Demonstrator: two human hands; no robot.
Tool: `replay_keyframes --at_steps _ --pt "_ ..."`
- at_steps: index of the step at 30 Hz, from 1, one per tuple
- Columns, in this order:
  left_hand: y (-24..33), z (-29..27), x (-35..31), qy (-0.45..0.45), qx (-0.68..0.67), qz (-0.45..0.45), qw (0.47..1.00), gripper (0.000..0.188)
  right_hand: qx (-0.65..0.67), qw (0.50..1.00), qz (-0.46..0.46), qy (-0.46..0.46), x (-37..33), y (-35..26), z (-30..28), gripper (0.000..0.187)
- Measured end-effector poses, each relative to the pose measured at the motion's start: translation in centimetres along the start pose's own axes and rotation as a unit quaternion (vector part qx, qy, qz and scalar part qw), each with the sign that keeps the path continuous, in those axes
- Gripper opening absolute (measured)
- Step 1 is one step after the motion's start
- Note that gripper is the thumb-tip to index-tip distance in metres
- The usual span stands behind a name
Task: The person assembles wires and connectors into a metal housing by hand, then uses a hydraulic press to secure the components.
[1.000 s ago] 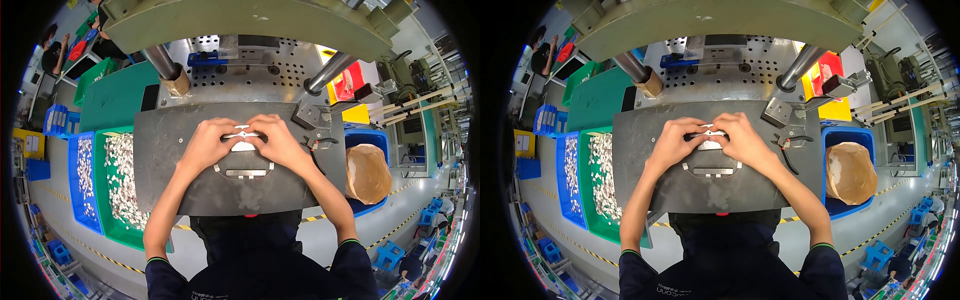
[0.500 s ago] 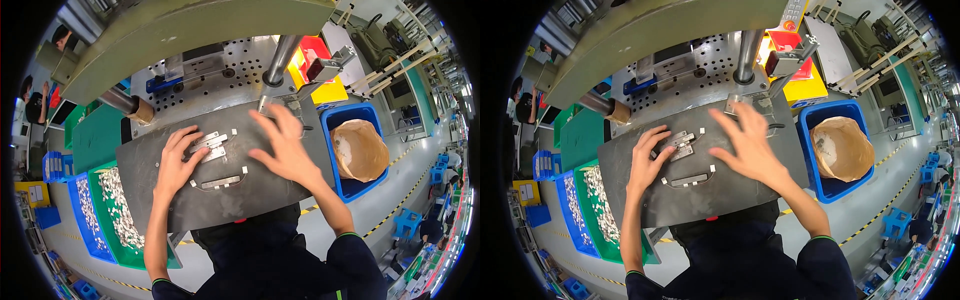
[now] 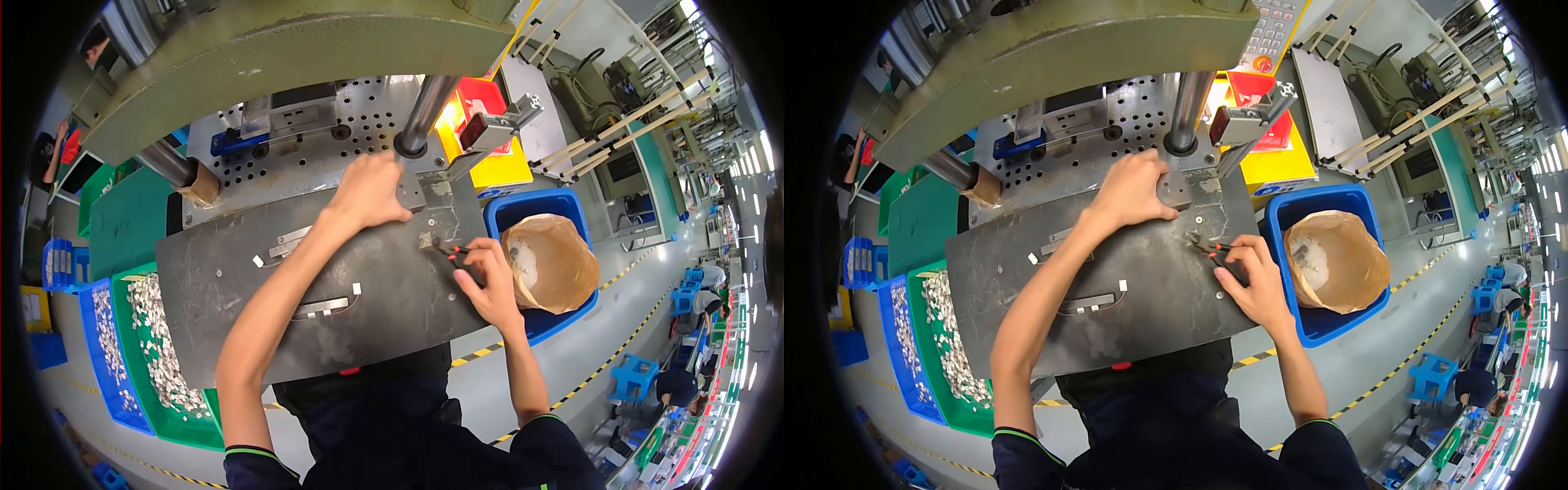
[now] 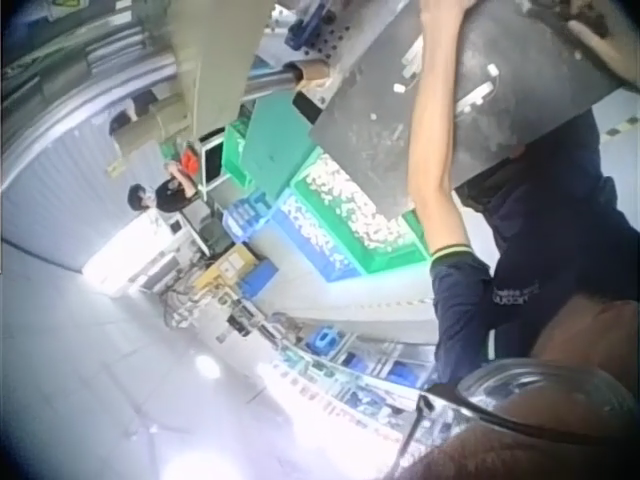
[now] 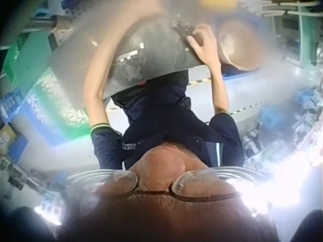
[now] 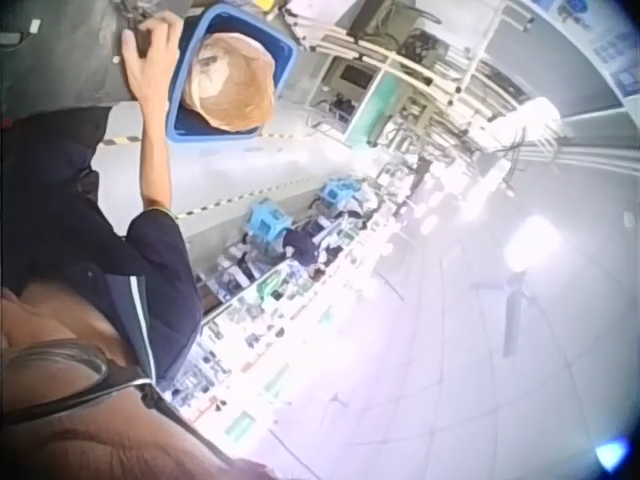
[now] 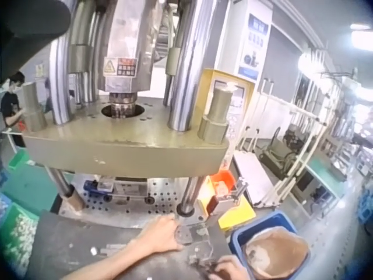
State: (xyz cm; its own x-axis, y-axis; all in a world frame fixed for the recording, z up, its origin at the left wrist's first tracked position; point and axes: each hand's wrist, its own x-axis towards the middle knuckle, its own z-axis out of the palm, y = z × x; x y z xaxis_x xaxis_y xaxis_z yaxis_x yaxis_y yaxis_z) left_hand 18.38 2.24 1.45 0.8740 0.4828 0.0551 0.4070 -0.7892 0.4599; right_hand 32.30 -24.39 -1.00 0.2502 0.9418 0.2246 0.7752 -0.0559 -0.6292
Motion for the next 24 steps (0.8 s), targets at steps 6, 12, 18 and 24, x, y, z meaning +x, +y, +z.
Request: replay_keyframes --at_steps 6,12,18,24 --pt "3.5 0.3 -7.0 0.063 -0.374 -0.145 0.914 0.055 0.512 0.839 0.147 0.107 -0.9 -3.1 1.9 0.026" --pt "3.9 -0.5 -14.0 0.112 -0.678 -0.139 0.713 0.061 0.343 0.938 0.013 -0.047 1.2 -8.2 3.0 0.025" --pt "3.0 0.1 -16.6 0.14 -0.723 -0.117 0.666 0.06 0.258 0.963 -0.04 -0.063 1.9 -10.0 3.5 0.02" --pt "3.1 1.0 -17.1 0.148 -0.7 -0.066 0.695 0.062 0.239 0.966 -0.023 -0.092 1.6 -10.2 2.1 0.023"
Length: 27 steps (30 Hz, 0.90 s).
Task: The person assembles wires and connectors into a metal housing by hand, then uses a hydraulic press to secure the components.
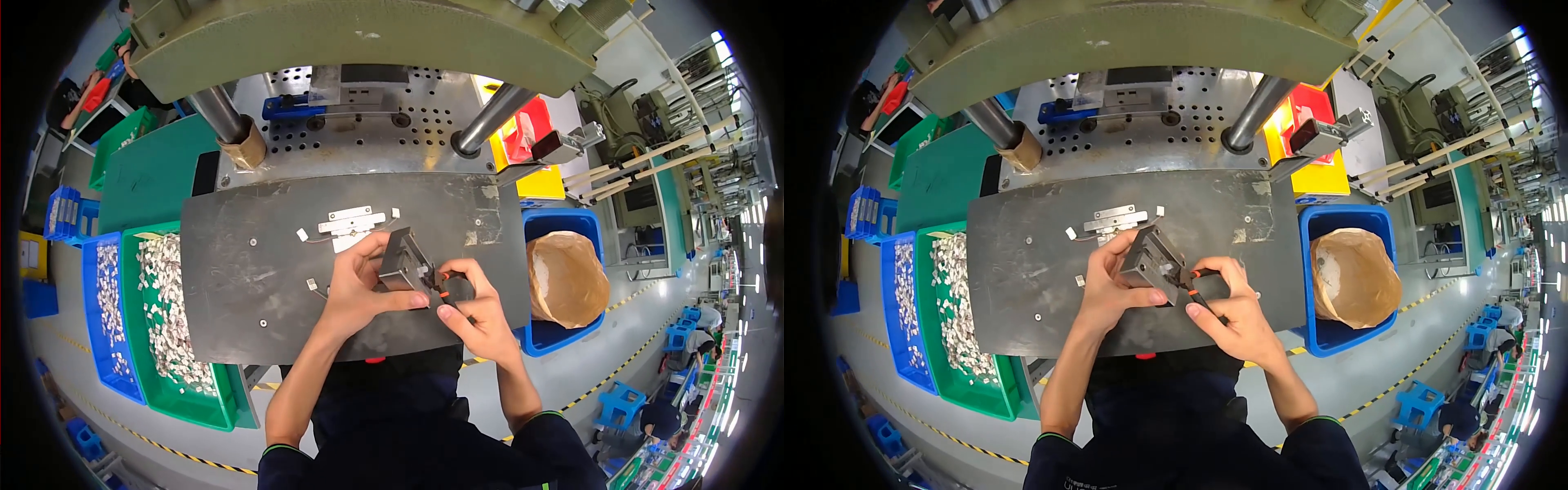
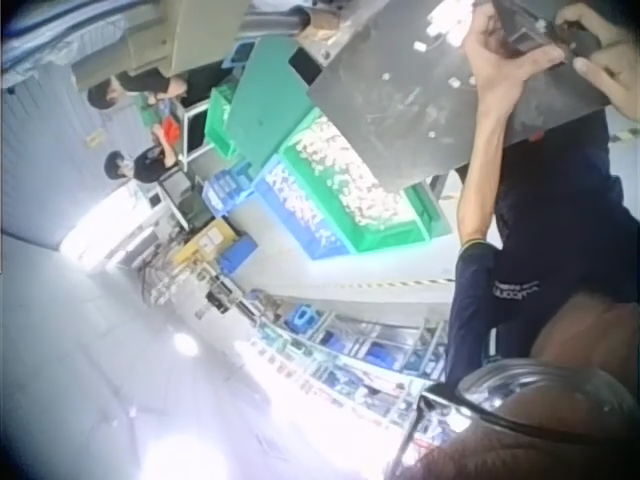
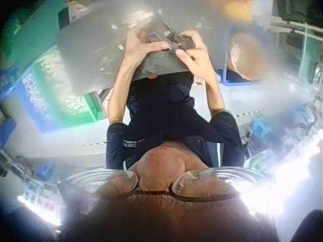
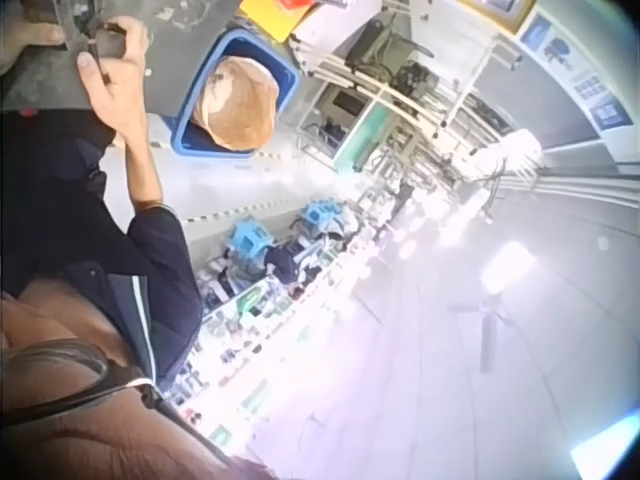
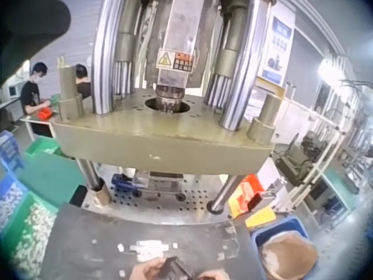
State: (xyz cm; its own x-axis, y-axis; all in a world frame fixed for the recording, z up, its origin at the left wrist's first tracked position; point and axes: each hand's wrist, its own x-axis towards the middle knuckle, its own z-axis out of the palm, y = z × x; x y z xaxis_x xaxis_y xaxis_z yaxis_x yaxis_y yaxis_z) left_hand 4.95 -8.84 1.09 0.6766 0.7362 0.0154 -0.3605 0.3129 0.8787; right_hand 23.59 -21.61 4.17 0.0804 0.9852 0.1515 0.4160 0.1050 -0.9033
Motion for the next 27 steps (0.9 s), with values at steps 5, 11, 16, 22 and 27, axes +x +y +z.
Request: replay_keyframes --at_steps 5,11,16,22,27 --pt "1.1 1.6 -0.5 0.034 0.11 -0.034 0.993 0.056 -0.054 0.997 -0.061 -0.012 0.0 0.4 -0.6 0.027" --pt "1.6 1.8 -4.4 0.11 0.557 0.101 0.817 0.049 -0.248 0.913 0.124 0.299 -4.9 6.9 -6.1 0.04" --pt "1.5 -0.6 -7.8 0.023 0.572 0.104 0.813 0.052 -0.348 0.785 0.386 0.337 -15.1 20.5 -19.2 0.057" --pt "0.2 -2.5 -9.1 -0.021 0.611 0.119 0.782 0.053 -0.321 0.799 0.358 0.361 -14.9 21.8 -20.7 0.044" --pt "-0.7 -2.6 -8.5 -0.041 0.612 0.134 0.778 0.062 -0.398 0.899 -0.023 0.18 -2.0 9.3 -8.3 0.018"
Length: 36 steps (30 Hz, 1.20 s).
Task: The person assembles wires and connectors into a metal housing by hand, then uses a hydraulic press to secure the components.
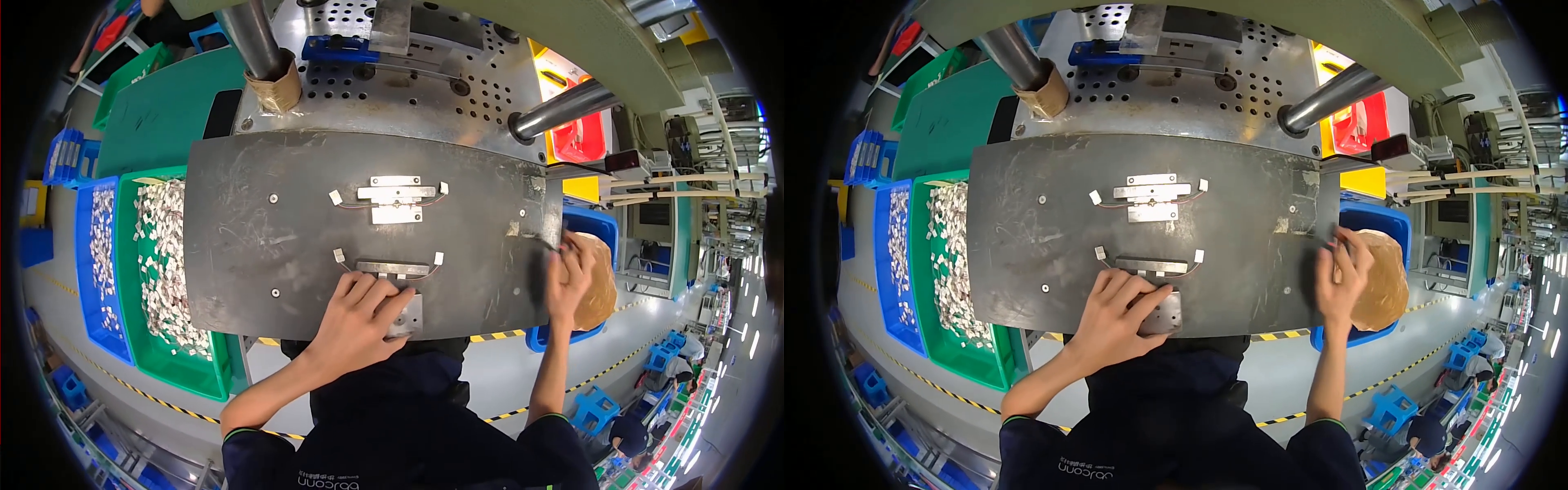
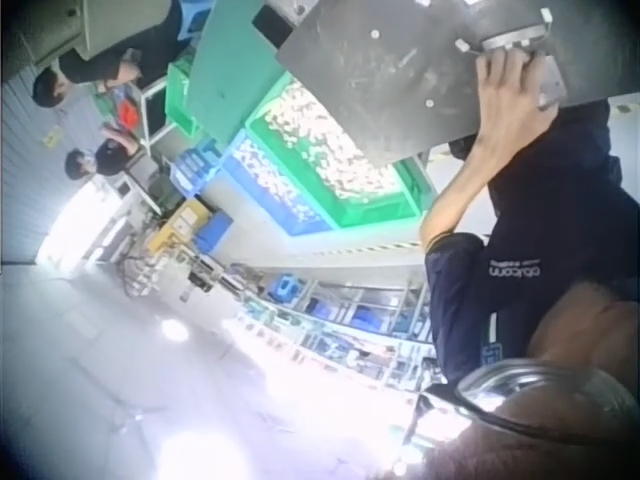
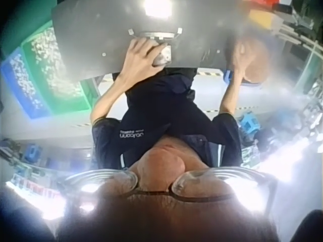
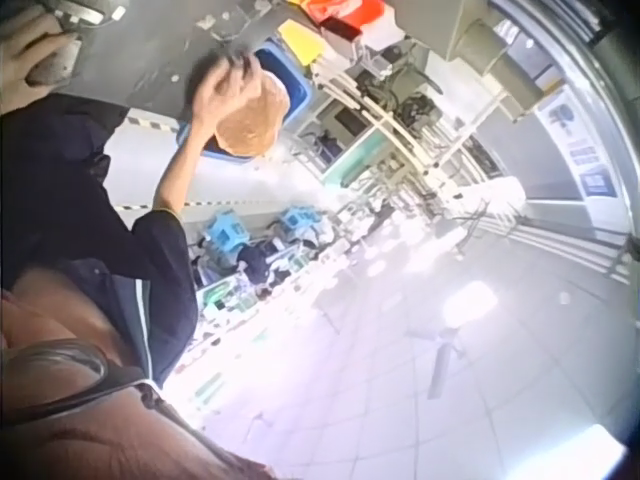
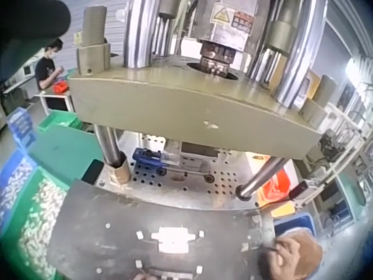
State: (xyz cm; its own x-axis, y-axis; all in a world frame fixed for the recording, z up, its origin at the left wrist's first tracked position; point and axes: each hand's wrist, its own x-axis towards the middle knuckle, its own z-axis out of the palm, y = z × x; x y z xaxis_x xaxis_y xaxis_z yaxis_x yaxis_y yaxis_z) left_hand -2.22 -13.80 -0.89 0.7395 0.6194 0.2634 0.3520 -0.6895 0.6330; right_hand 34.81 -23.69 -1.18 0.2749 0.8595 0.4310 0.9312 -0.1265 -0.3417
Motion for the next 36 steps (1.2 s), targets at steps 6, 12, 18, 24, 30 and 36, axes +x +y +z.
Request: replay_keyframes --at_steps 6,12,18,24,30,36 --pt "-0.1 -0.3 -1.1 -0.031 0.014 0.007 0.999 0.071 0.062 0.99 -0.117 -0.057 3.7 -8.3 3.7 0.032" --pt "-0.9 0.2 -2.4 -0.005 -0.038 0.01 0.999 0.067 0.222 0.88 -0.269 -0.324 0.2 -14.1 2.9 0.048" --pt "-1.6 -1.2 -0.7 0.036 -0.116 0.024 0.992 0.07 0.306 0.869 -0.277 -0.272 2.1 -13.4 3.7 0.047" --pt "-5.3 -4.9 7.8 0.089 -0.128 0.003 0.988 0.074 0.308 0.895 -0.243 -0.213 10.8 -12.9 6.6 0.041" --pt "-8.2 -3.8 8.9 0.067 -0.121 -0.003 0.99 0.064 0.359 0.877 -0.18 -0.264 11.8 -11.9 9.2 0.045" --pt "-9.1 -3.0 8.3 0.069 -0.137 -0.011 0.988 0.069 0.3 0.895 -0.207 -0.258 10.9 -12.1 10.2 0.063"
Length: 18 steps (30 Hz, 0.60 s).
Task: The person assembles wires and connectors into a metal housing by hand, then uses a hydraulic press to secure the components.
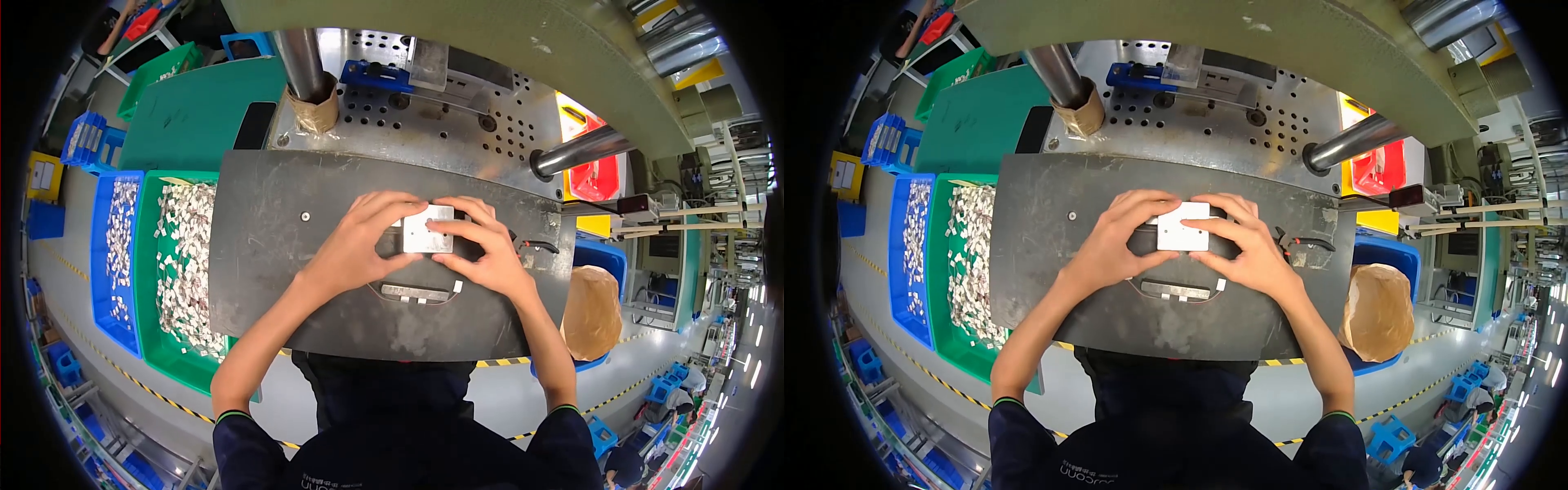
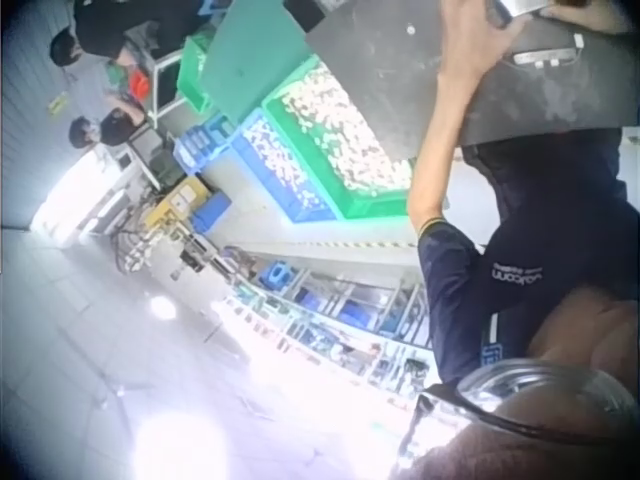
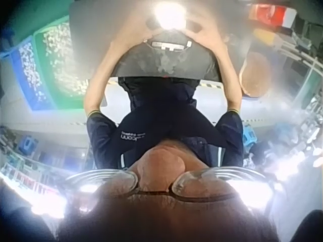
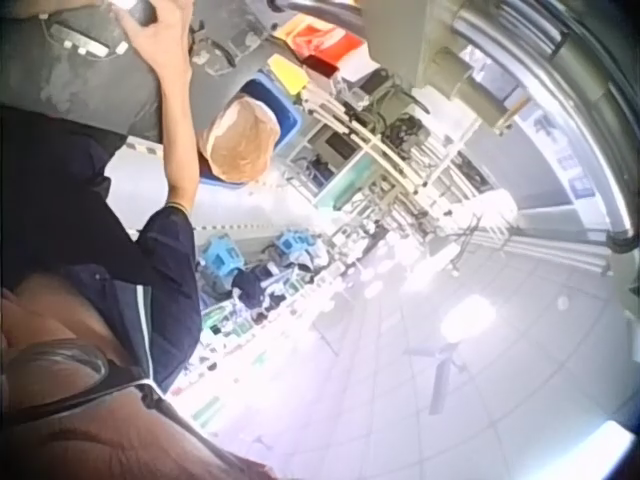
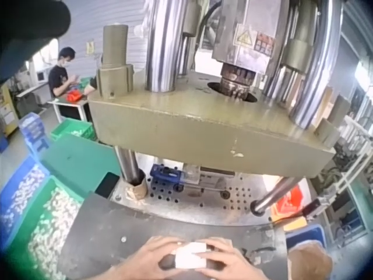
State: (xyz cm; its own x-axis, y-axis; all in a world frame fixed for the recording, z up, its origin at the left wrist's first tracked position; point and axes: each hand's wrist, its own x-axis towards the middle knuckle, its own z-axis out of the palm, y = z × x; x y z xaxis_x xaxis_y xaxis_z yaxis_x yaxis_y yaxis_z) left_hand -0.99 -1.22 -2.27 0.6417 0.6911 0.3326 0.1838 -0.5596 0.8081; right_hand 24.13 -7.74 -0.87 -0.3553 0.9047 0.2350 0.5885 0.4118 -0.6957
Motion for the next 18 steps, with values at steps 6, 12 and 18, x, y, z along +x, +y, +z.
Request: replay_keyframes --at_steps 6,12,18 --pt "-0.3 1.1 -0.4 0.028 0.034 -0.007 0.999 0.066 0.039 0.997 0.055 0.047 -0.6 0.8 1.0 0.082" --pt "1.0 -0.3 2.1 0.031 0.01 0.058 0.998 0.057 0.087 0.991 -0.002 0.104 0.1 0.2 -0.8 0.06" --pt "1.8 -4.6 17.9 0.007 0.013 0.039 0.999 0.055 0.048 0.965 0.046 0.252 9.4 4.9 -9.7 0.061"
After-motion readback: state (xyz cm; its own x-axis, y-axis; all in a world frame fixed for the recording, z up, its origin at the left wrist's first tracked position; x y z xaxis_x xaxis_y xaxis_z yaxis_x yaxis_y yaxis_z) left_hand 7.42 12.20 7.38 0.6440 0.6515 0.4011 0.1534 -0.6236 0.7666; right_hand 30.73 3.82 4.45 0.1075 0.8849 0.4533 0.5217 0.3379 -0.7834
